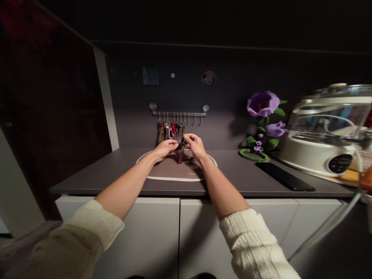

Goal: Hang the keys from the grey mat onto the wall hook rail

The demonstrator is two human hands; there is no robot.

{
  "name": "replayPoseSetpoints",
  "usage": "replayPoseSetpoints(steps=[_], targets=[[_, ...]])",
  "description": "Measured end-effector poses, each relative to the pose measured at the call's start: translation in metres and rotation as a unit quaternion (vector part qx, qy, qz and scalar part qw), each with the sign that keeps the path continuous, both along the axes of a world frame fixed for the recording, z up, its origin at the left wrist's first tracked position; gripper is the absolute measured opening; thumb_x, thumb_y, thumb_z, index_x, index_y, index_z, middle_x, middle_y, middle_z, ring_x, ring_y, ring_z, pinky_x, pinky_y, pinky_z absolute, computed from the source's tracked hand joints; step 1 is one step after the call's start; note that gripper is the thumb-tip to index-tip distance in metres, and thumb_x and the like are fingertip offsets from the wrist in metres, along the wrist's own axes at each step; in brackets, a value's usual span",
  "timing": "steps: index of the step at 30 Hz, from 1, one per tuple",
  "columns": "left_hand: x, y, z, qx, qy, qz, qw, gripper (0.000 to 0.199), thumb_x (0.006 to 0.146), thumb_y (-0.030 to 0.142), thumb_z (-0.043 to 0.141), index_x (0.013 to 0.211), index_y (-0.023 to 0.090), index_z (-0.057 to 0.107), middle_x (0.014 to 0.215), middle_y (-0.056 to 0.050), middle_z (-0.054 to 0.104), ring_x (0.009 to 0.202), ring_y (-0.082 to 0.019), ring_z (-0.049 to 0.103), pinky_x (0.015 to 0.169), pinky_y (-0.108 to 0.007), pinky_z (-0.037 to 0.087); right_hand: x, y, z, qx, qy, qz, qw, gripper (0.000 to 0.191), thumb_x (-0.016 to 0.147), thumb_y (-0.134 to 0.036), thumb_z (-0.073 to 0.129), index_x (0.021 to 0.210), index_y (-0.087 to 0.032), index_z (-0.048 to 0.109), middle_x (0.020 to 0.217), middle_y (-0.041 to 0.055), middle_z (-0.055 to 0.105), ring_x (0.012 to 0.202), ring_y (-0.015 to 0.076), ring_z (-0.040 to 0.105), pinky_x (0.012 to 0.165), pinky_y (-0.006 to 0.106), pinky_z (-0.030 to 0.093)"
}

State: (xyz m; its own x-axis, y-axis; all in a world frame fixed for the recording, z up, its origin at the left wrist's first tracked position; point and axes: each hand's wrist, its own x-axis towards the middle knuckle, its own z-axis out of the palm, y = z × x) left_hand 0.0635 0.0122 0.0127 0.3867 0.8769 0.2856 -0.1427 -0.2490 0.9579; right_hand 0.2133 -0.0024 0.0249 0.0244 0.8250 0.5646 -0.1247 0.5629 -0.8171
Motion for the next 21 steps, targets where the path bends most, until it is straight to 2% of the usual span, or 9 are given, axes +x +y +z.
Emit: replayPoseSetpoints(steps=[5,13,17,21], targets=[[0.001,0.003,-0.002,0.062,0.014,-0.006,0.998,0.028,0.065,0.029,0.068,0.087,0.012,0.063,0.071,-0.001,0.062,0.059,-0.007,0.053,0.060,-0.021,0.041,-0.001,-0.003,0.000,-0.015,0.008,0.002,1.000,0.036,0.056,-0.047,0.068,0.072,-0.017,0.057,0.072,-0.0009,0.057,0.066,0.0092,0.052,0.064,0.025,0.045],[0.004,0.000,0.001,0.073,0.002,0.070,0.995,0.018,0.068,0.027,0.063,0.080,0.013,0.063,0.073,-0.003,0.062,0.061,-0.008,0.052,0.055,-0.019,0.040,-0.001,0.001,0.001,-0.015,0.036,-0.009,0.999,0.035,0.057,-0.047,0.068,0.074,-0.017,0.057,0.068,-0.0019,0.057,0.061,0.0081,0.051,0.056,0.021,0.042],[0.006,0.003,0.000,0.081,-0.004,0.112,0.990,0.012,0.074,0.024,0.055,0.079,0.014,0.060,0.065,0.000,0.058,0.055,-0.008,0.050,0.054,-0.020,0.038,-0.002,0.000,0.010,-0.027,0.054,-0.006,0.998,0.035,0.058,-0.046,0.068,0.074,-0.018,0.056,0.071,0.0000,0.059,0.065,0.0106,0.055,0.056,0.022,0.043],[0.008,0.008,-0.004,0.174,0.025,0.185,0.967,0.011,0.076,0.025,0.051,0.072,0.016,0.056,0.059,0.001,0.055,0.053,-0.010,0.048,0.056,-0.021,0.036,-0.001,0.000,0.025,-0.043,0.063,-0.022,0.997,0.034,0.057,-0.044,0.069,0.074,-0.018,0.056,0.068,0.0005,0.060,0.064,0.0130,0.058,0.057,0.024,0.045]])
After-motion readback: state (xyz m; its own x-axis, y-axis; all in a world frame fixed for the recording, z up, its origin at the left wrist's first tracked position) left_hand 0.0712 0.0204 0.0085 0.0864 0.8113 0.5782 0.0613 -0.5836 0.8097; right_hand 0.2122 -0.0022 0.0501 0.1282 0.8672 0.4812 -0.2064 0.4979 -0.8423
